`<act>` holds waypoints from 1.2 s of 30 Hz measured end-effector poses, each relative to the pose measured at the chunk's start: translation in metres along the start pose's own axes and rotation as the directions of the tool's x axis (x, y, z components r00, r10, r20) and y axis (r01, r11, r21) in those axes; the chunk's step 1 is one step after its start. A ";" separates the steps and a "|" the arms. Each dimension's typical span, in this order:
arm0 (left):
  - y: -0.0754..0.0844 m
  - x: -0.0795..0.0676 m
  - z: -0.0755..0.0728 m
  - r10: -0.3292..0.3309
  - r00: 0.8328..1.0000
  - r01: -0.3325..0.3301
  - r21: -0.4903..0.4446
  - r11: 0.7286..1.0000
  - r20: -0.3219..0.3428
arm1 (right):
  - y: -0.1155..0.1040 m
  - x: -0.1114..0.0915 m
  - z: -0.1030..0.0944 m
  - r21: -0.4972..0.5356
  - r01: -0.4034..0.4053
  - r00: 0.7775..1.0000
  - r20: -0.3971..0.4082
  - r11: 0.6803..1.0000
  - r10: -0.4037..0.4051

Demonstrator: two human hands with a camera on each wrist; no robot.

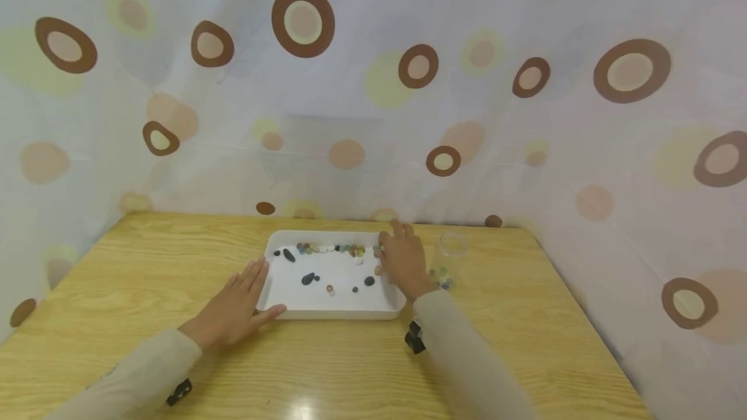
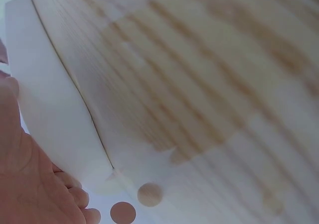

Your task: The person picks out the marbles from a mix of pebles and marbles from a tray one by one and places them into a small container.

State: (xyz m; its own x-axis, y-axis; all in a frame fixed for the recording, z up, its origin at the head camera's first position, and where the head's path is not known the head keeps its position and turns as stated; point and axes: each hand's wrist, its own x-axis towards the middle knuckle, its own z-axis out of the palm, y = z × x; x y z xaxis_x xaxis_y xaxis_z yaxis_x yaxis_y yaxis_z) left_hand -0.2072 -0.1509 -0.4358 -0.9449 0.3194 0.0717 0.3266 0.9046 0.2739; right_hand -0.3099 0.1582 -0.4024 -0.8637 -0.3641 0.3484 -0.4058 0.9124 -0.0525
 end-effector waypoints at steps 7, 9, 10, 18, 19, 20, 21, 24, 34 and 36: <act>-0.001 -0.001 0.003 0.000 1.000 0.000 -0.015 1.000 0.009 | 0.019 -0.017 -0.022 -0.146 0.073 0.984 -0.154 0.987 -0.095; -0.001 -0.001 0.003 0.001 1.000 -0.001 -0.014 1.000 0.000 | 0.026 -0.021 -0.030 -0.127 0.061 0.980 -0.181 0.990 -0.084; -0.002 0.000 0.004 0.001 1.000 -0.001 -0.014 1.000 -0.003 | 0.029 -0.023 -0.034 -0.111 0.052 0.980 -0.188 0.993 -0.072; -0.004 -0.001 0.005 -0.005 1.000 0.005 -0.009 1.000 -0.001 | 0.053 -0.039 -0.059 -0.003 -0.054 0.979 -0.195 0.999 0.052; -0.003 -0.001 0.005 -0.003 1.000 0.003 -0.010 1.000 0.000 | 0.056 -0.041 -0.061 0.003 -0.068 0.979 -0.192 0.998 0.067; -0.003 0.000 0.005 -0.002 1.000 0.002 -0.011 1.000 0.000 | 0.060 -0.043 -0.062 0.006 -0.083 0.979 -0.187 0.997 0.083; -0.003 0.000 0.005 -0.002 1.000 0.002 -0.012 1.000 -0.001 | 0.062 -0.045 -0.064 0.010 -0.097 0.979 -0.181 0.995 0.098; -0.003 0.000 0.004 -0.003 1.000 0.003 -0.014 1.000 0.000 | 0.069 -0.049 -0.068 0.020 -0.133 0.977 -0.164 0.991 0.135; -0.002 0.001 0.003 -0.008 1.000 0.008 -0.021 1.000 0.003 | 0.077 -0.052 -0.070 0.035 -0.161 0.973 -0.162 0.986 0.164; -0.002 0.001 0.003 -0.007 1.000 0.007 -0.020 1.000 0.002 | 0.078 -0.051 -0.070 0.036 -0.166 0.973 -0.156 0.986 0.169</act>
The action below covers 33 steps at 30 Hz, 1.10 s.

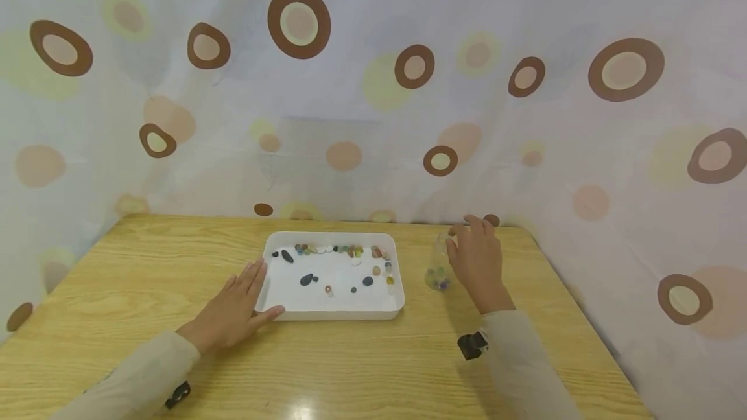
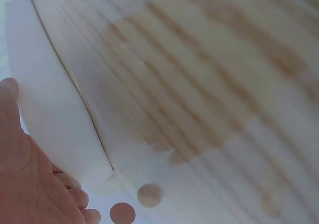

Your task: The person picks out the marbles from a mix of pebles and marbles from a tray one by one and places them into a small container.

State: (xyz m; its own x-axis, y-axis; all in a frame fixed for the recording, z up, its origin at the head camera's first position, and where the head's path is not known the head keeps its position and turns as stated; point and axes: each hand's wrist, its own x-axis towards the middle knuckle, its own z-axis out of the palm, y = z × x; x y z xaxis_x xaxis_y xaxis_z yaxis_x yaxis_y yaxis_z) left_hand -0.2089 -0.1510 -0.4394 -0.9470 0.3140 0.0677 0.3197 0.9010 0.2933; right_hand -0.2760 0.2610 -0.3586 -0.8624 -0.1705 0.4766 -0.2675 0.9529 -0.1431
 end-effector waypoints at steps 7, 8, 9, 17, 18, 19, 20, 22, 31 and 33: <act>0.001 0.001 -0.001 0.008 1.000 -0.007 0.006 1.000 -0.014 | 0.001 0.002 -0.001 0.019 -0.021 1.000 0.024 1.000 0.020; 0.001 0.001 -0.001 0.008 1.000 -0.008 0.006 1.000 -0.016 | 0.001 0.002 -0.001 0.022 -0.022 0.999 0.026 1.000 0.021; 0.001 0.001 -0.001 0.009 1.000 -0.009 0.006 1.000 -0.017 | 0.002 0.002 -0.001 0.024 -0.022 0.999 0.028 0.999 0.021; 0.000 0.002 -0.001 0.005 1.000 -0.005 0.004 1.000 -0.012 | 0.004 0.003 0.000 0.028 -0.011 1.000 0.017 1.000 0.011; 0.000 0.002 -0.001 0.005 1.000 -0.005 0.004 1.000 -0.012 | 0.004 0.003 0.000 0.029 -0.011 1.000 0.017 1.000 0.010; 0.000 0.002 0.000 0.004 1.000 -0.004 0.004 1.000 -0.009 | 0.005 0.003 0.001 0.030 -0.010 1.000 0.017 1.000 0.009; 0.000 0.002 0.000 0.003 1.000 -0.003 0.002 1.000 -0.006 | 0.005 0.002 0.001 0.031 -0.009 1.000 0.018 0.999 0.009; 0.000 0.001 0.000 0.000 1.000 0.000 0.000 1.000 0.002 | 0.005 0.002 0.002 0.033 -0.010 1.000 0.023 0.999 0.009; 0.000 0.000 0.001 -0.005 1.000 0.005 -0.001 1.000 0.006 | 0.004 0.000 0.002 0.039 -0.016 0.999 0.033 0.999 0.014; 0.000 0.000 0.001 -0.003 1.000 0.003 0.000 1.000 0.003 | 0.004 0.000 0.001 0.042 -0.011 1.000 0.023 0.999 0.010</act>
State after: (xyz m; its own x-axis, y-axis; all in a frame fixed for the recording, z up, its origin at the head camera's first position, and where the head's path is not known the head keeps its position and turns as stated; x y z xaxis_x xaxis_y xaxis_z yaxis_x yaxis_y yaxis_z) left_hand -0.2090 -0.1506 -0.4401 -0.9480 0.3117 0.0643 0.3165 0.9019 0.2940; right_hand -0.2779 0.2642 -0.3599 -0.8748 -0.1672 0.4547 -0.2762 0.9432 -0.1845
